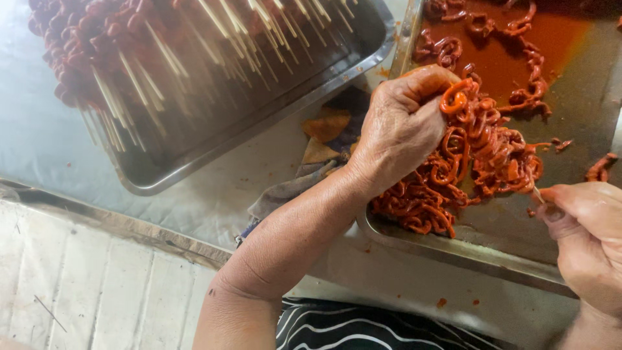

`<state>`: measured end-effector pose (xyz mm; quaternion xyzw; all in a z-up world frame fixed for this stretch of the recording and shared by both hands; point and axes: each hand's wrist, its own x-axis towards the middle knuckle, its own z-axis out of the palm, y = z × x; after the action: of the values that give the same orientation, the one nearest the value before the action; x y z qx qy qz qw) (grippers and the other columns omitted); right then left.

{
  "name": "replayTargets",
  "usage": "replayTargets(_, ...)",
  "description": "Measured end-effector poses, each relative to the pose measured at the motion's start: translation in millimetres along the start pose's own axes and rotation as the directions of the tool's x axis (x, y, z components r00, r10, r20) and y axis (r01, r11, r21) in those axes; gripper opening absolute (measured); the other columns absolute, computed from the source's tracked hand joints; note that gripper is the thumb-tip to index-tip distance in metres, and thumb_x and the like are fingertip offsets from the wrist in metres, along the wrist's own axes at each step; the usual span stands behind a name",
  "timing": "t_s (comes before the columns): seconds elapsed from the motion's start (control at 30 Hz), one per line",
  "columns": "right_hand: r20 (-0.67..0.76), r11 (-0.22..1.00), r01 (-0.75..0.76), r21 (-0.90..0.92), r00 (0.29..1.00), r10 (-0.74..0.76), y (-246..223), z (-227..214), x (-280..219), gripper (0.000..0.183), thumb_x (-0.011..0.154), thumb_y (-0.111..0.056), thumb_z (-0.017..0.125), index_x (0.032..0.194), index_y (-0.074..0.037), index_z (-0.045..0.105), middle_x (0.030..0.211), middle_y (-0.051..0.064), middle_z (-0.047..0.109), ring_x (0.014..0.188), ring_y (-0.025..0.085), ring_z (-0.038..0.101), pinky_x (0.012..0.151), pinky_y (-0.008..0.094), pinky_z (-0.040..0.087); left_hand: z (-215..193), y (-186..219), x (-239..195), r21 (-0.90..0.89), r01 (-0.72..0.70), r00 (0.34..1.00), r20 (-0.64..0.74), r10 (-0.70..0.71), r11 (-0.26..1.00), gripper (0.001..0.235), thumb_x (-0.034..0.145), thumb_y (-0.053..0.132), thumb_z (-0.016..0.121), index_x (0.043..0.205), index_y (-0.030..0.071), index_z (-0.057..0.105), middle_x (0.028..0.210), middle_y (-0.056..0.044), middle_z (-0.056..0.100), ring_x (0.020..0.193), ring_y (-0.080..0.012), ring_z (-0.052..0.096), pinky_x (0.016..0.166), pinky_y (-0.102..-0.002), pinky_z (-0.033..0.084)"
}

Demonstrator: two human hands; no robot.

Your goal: The person threads pieces of marinated meat onto wooden skewers by hand and places the finished skewers onto a metal tray.

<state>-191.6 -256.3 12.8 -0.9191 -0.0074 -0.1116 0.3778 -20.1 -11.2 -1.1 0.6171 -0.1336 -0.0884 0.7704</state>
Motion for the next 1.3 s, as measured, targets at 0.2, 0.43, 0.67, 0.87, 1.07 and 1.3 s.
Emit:
replayTargets(0.2,-0.082,0.991,0.114,-0.068,0.989,-0.120,-5.7,3.8,4.6,0.007,0.111,0.002,0.067,0.118,0.004,0.069,0.097,0.013,0.064,0.082,0.019,0.061,0.076,0.025,0.045,-8.9,6.7,14.9,-0.308,0.149,0.987,-0.009,-0.159,0.940,0.022,0.109,-0.001,0.054,0.124,-0.003,0.069,0.094,-0.015,0.073,0.082,-0.0193,0.074,0.075,-0.031,0.066)
replayTargets(0.43,-0.112,0.961,0.107,-0.256,0.984,-0.139,-25.9,4.0,13.7,0.006,0.107,0.003,0.074,0.113,0.005,0.073,0.089,0.014,0.065,0.073,0.021,0.061,0.065,0.028,0.045,-20.2,15.8,17.4,-0.189,-0.010,0.999,-0.036,0.004,0.982,0.022,0.100,-0.006,0.060,0.119,-0.003,0.072,0.129,-0.011,0.071,0.119,-0.0158,0.067,0.102,-0.035,0.057)
replayTargets(0.67,-0.101,0.888,0.157,-0.432,0.970,-0.220,-42.1,2.4,17.2,0.010,0.106,0.008,0.080,0.111,0.002,0.074,0.088,0.013,0.064,0.072,0.023,0.062,0.064,0.030,0.046,-13.8,4.1,16.3,-0.469,0.194,0.981,0.079,-0.178,0.862,0.031,0.103,0.014,0.070,0.131,0.000,0.069,0.121,-0.015,0.074,0.112,-0.0249,0.070,0.098,-0.046,0.061)
replayTargets(0.87,-0.104,0.917,0.146,-0.372,0.975,-0.197,-53.1,3.4,22.6,0.012,0.103,0.011,0.080,0.109,0.002,0.074,0.086,0.014,0.063,0.070,0.023,0.062,0.061,0.030,0.045,-9.2,3.4,11.2,-0.743,0.271,0.962,0.190,-0.196,0.612,0.038,0.104,0.011,0.072,0.137,-0.006,0.061,0.125,-0.021,0.070,0.116,-0.0307,0.070,0.102,-0.048,0.062)
replayTargets(1.07,-0.130,0.901,0.148,-0.407,0.967,-0.218,-64.9,-3.2,23.7,0.014,0.097,0.011,0.074,0.108,0.002,0.073,0.084,0.012,0.062,0.068,0.022,0.062,0.062,0.030,0.046,17.5,17.0,-3.3,-0.546,0.457,0.888,0.315,-0.334,0.702,0.045,0.097,0.007,0.072,0.138,0.002,0.055,0.123,-0.015,0.069,0.109,-0.0257,0.069,0.088,-0.046,0.063)
replayTargets(1.3,-0.087,0.819,0.258,-0.512,0.933,-0.349,-73.7,0.5,22.3,0.021,0.090,0.014,0.073,0.105,-0.001,0.073,0.082,0.009,0.061,0.069,0.024,0.062,0.062,0.032,0.048,27.2,15.7,-21.0,-0.535,0.429,0.896,0.356,-0.266,0.728,0.035,0.098,0.004,0.075,0.128,-0.007,0.062,0.122,-0.015,0.072,0.111,-0.0223,0.071,0.100,-0.037,0.061)
